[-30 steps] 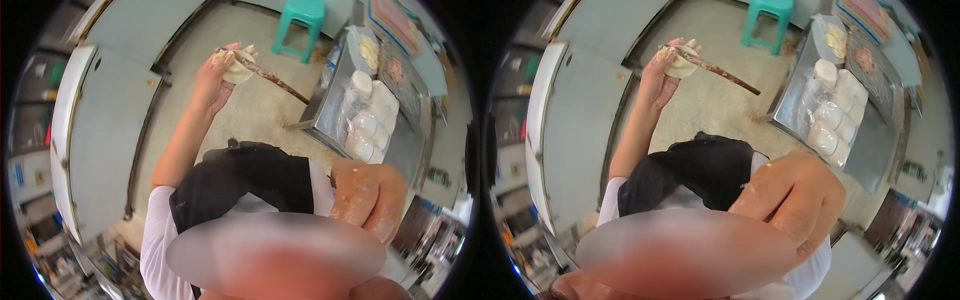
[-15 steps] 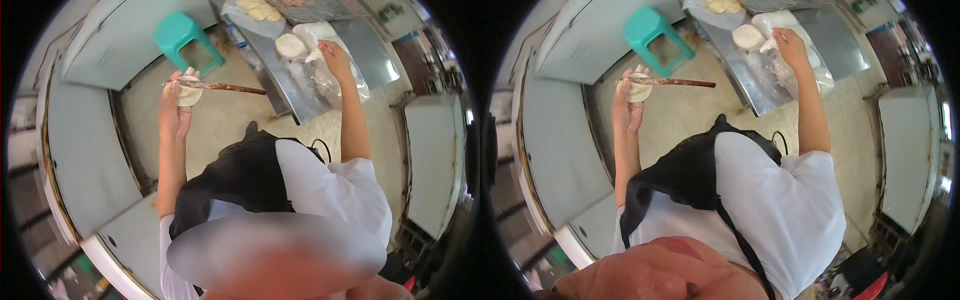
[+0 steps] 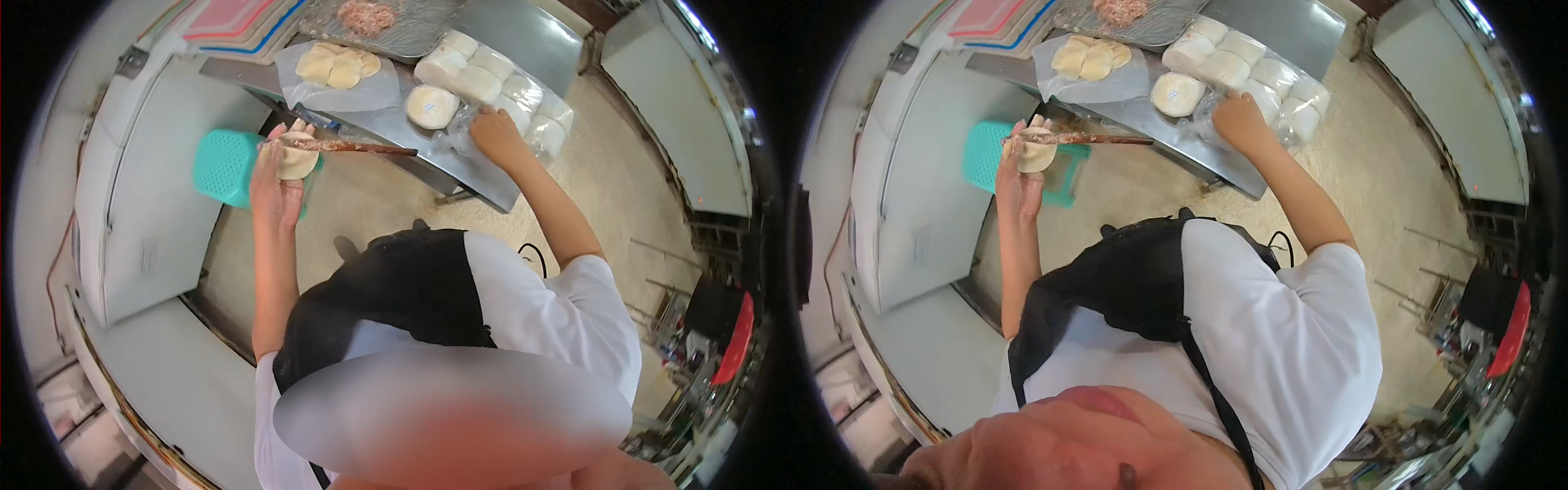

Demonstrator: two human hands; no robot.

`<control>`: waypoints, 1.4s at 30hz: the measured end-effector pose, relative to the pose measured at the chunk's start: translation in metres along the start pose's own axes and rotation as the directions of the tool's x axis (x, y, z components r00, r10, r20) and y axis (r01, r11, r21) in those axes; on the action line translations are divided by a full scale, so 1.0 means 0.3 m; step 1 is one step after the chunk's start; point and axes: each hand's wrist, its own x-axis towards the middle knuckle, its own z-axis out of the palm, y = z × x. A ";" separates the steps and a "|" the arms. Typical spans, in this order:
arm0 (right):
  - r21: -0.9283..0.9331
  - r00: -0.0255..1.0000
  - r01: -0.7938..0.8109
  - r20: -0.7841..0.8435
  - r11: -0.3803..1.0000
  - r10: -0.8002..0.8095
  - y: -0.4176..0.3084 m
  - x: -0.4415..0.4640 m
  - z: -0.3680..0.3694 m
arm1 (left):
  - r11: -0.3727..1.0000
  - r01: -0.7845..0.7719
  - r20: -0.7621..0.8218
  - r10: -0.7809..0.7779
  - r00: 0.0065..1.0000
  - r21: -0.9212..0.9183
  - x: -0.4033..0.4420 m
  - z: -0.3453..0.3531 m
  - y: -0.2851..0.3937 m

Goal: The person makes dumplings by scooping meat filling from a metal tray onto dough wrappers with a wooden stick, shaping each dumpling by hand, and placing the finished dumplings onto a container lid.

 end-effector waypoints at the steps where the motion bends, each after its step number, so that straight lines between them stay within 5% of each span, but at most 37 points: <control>1: 0.057 0.993 -0.088 -0.073 0.994 0.092 -0.023 0.009 0.021 | 1.000 0.023 0.037 -0.024 0.999 0.003 0.035 -0.021 0.002; 3: 0.202 0.936 -0.247 -0.206 0.948 0.287 -0.071 0.052 0.019 | 0.996 0.087 0.086 -0.089 0.992 0.027 0.082 0.006 0.079; 6: 0.405 0.927 -0.272 -0.133 0.873 0.350 -0.073 -0.070 0.035 | 0.983 0.167 0.141 -0.177 0.974 0.076 0.000 0.110 0.217; 9: 0.697 0.846 -0.289 -0.136 0.656 0.516 -0.183 -0.015 -0.019 | 0.976 0.215 0.215 -0.218 0.952 0.035 0.180 -0.140 0.252; 12: 0.597 0.743 -0.558 0.052 0.576 0.667 -0.160 -0.069 -0.015 | 0.955 0.296 0.250 -0.283 0.926 -0.014 0.240 -0.203 0.210; 15: 0.324 0.762 -0.580 -0.108 0.747 0.639 -0.191 -0.050 -0.025 | 0.931 0.364 0.315 -0.337 0.887 -0.030 0.293 -0.214 0.199; 18: 0.122 0.715 -0.683 -0.093 0.720 0.693 -0.214 -0.018 -0.173 | 0.922 0.387 0.372 -0.356 0.857 -0.008 0.362 -0.155 0.169; 21: 0.245 0.691 -0.700 -0.005 0.671 0.723 -0.148 -0.021 -0.168 | 0.917 0.399 0.389 -0.374 0.842 0.018 0.431 -0.100 0.140; 24: 0.299 0.614 -0.721 -0.142 0.625 0.776 -0.163 0.047 -0.312 | 0.919 0.390 0.394 -0.382 0.836 0.064 0.503 -0.065 0.118; 25: 0.253 0.589 -0.723 -0.262 0.643 0.765 -0.177 0.080 -0.370 | 0.920 0.383 0.389 -0.382 0.839 0.078 0.527 -0.045 0.112; 31: 0.269 0.650 -0.701 -0.140 0.661 0.747 -0.042 0.151 -0.379 | 0.932 0.358 0.390 -0.348 0.852 0.051 0.677 0.064 0.054; 34: 0.743 0.757 -0.337 -0.152 0.578 0.636 -0.087 0.246 -0.461 | 0.924 0.379 0.398 -0.364 0.842 0.043 0.741 0.111 0.000; 37: 0.606 0.898 -0.170 -0.230 0.777 0.376 -0.177 0.415 -0.441 | 0.904 0.423 0.412 -0.408 0.815 0.057 0.776 0.175 -0.045; 40: 0.734 0.945 -0.201 -0.030 0.649 0.326 -0.139 0.537 -0.347 | 0.886 0.458 0.395 -0.448 0.802 0.075 0.820 0.214 -0.057; 42: 0.784 0.940 -0.167 -0.058 0.598 0.337 -0.090 0.577 -0.324 | 0.878 0.471 0.363 -0.467 0.806 0.084 0.871 0.204 -0.072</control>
